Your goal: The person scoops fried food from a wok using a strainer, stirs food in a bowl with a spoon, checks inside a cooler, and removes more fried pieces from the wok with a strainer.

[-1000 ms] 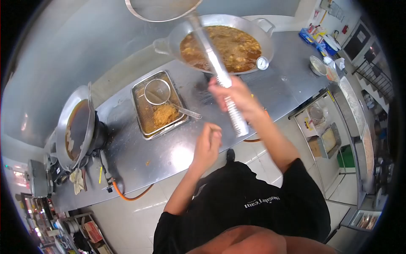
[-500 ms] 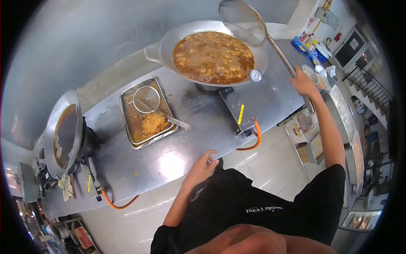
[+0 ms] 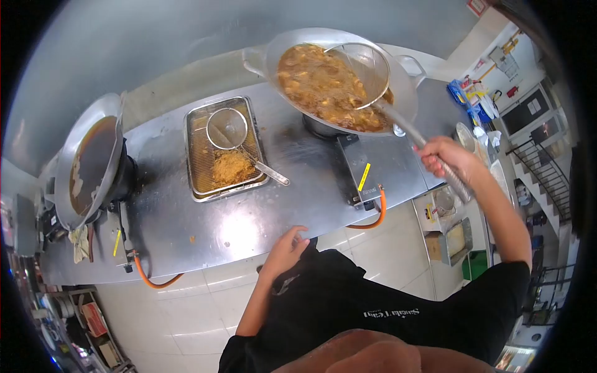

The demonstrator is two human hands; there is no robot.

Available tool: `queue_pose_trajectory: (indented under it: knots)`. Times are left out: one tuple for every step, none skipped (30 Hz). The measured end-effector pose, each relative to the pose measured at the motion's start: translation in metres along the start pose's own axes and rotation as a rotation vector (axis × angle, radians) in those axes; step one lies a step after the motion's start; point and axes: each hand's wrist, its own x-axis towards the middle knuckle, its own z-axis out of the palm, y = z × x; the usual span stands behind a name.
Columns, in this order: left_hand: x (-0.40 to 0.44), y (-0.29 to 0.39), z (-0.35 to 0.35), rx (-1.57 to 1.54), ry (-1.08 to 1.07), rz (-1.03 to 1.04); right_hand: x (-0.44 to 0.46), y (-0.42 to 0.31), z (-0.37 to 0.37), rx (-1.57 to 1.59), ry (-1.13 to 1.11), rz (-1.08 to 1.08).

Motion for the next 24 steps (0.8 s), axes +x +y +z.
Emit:
queue_pose_trajectory:
  knots:
    - [-0.001, 0.001, -0.001, -0.005, 0.017, 0.005, 0.002, 0.005, 0.012, 0.079, -0.051, -0.001]
    - [-0.003, 0.001, -0.002, -0.011, 0.031, 0.008, 0.007, 0.012, 0.024, 0.159, -0.1, 0.001]
    - [-0.004, 0.002, -0.001, -0.039, 0.023, -0.021, 0.01, 0.02, 0.035, 0.245, -0.146, 0.005]
    - [-0.004, 0.002, -0.002, -0.062, 0.007, -0.049, 0.01, 0.027, 0.048, 0.31, -0.148, 0.021]
    - [-0.001, 0.003, -0.002, -0.083, -0.004, -0.069, 0.011, 0.029, 0.06, 0.374, -0.15, 0.027]
    - [-0.002, 0.004, -0.001, -0.078, -0.002, -0.059, 0.01, 0.032, 0.066, 0.438, -0.157, 0.036]
    - [-0.001, 0.004, -0.001, -0.068, 0.002, -0.046, 0.006, 0.035, 0.067, 0.454, -0.2, 0.02]
    - [0.0, 0.004, -0.001, -0.059, 0.003, -0.036, -0.003, 0.038, 0.067, 0.472, -0.242, 0.008]
    - [0.001, 0.004, -0.001, -0.047, 0.001, -0.028, -0.007, 0.042, 0.067, 0.493, -0.283, 0.002]
    - [0.005, 0.003, -0.001, -0.035, -0.005, -0.017, -0.002, 0.046, 0.067, 0.527, -0.316, 0.001]
    - [0.004, 0.003, 0.001, -0.021, -0.018, -0.009, 0.0, 0.049, 0.07, 0.571, -0.31, 0.002]
    - [0.004, 0.004, 0.002, -0.014, -0.027, -0.011, 0.002, 0.05, 0.075, 0.615, -0.305, -0.001]
    - [0.004, 0.006, 0.003, -0.007, -0.03, -0.01, 0.004, 0.049, 0.077, 0.652, -0.304, -0.009]
    - [0.005, 0.008, 0.003, -0.001, -0.031, -0.009, 0.001, 0.051, 0.073, 0.676, -0.341, 0.001]
    - [0.005, 0.008, 0.002, 0.0, -0.032, -0.02, 0.002, 0.057, 0.067, 0.681, -0.363, -0.018]
    - [0.005, 0.008, 0.003, -0.004, -0.032, -0.032, 0.004, 0.065, 0.061, 0.683, -0.383, -0.033]
    - [0.003, 0.008, 0.004, -0.007, -0.034, -0.049, 0.006, 0.073, 0.058, 0.688, -0.404, -0.044]
    - [0.002, 0.006, 0.005, 0.005, -0.045, -0.058, 0.006, 0.078, 0.057, 0.667, -0.386, -0.069]
    - [0.003, 0.003, 0.006, 0.017, -0.053, -0.063, 0.006, 0.082, 0.057, 0.643, -0.367, -0.097]
    - [0.001, 0.0, 0.007, 0.028, -0.06, -0.073, 0.005, 0.087, 0.057, 0.619, -0.351, -0.12]
    - [0.001, -0.002, 0.007, 0.047, -0.066, -0.073, 0.006, 0.09, 0.057, 0.601, -0.322, -0.145]
    - [0.001, -0.004, 0.008, 0.065, -0.071, -0.073, 0.006, 0.094, 0.059, 0.582, -0.292, -0.169]
    - [0.001, -0.005, 0.009, 0.081, -0.077, -0.073, 0.005, 0.098, 0.06, 0.563, -0.261, -0.192]
    - [0.001, -0.006, 0.009, 0.081, -0.079, -0.103, 0.005, 0.102, 0.06, 0.566, -0.255, -0.209]
